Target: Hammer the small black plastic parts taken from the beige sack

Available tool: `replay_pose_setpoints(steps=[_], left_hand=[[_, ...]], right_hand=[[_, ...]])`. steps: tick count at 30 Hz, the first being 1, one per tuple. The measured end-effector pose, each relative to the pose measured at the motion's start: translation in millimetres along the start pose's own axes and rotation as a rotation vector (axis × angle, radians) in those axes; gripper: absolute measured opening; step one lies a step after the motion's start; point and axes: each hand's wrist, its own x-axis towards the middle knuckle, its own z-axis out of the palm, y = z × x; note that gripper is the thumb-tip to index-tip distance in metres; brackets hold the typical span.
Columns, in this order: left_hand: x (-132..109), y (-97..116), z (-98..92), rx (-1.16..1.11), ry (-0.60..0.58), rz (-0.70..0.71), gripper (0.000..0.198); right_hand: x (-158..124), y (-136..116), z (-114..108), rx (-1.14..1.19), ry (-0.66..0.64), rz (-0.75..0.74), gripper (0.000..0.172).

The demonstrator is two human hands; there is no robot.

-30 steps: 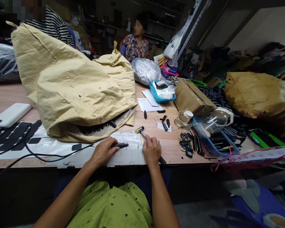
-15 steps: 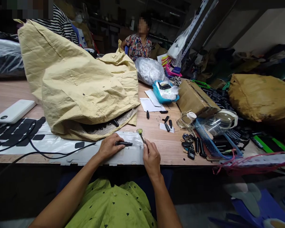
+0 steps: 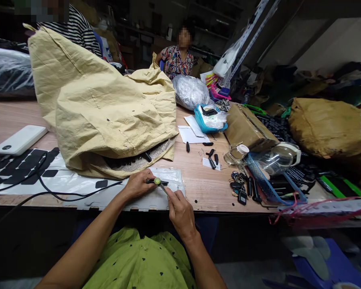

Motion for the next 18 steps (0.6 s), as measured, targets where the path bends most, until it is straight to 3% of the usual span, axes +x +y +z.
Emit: replay_pose_setpoints(steps=[5,12,18], left_hand=[[0,-2,1.2,-0.013,0.024,-0.008,0.022],[-1,-1,2.6,-0.024,0.035,-0.03,0.019],[-4,2,6.7,0.004,0.074,-0.036,0.022]], right_hand=[[-3,2,-2,0.014,0.086,0.03,0.041],[-5,11,-4,0.025,0.073,0.068,0.037],[26,40,-14,-0.114,0.225,0.171,0.034]])
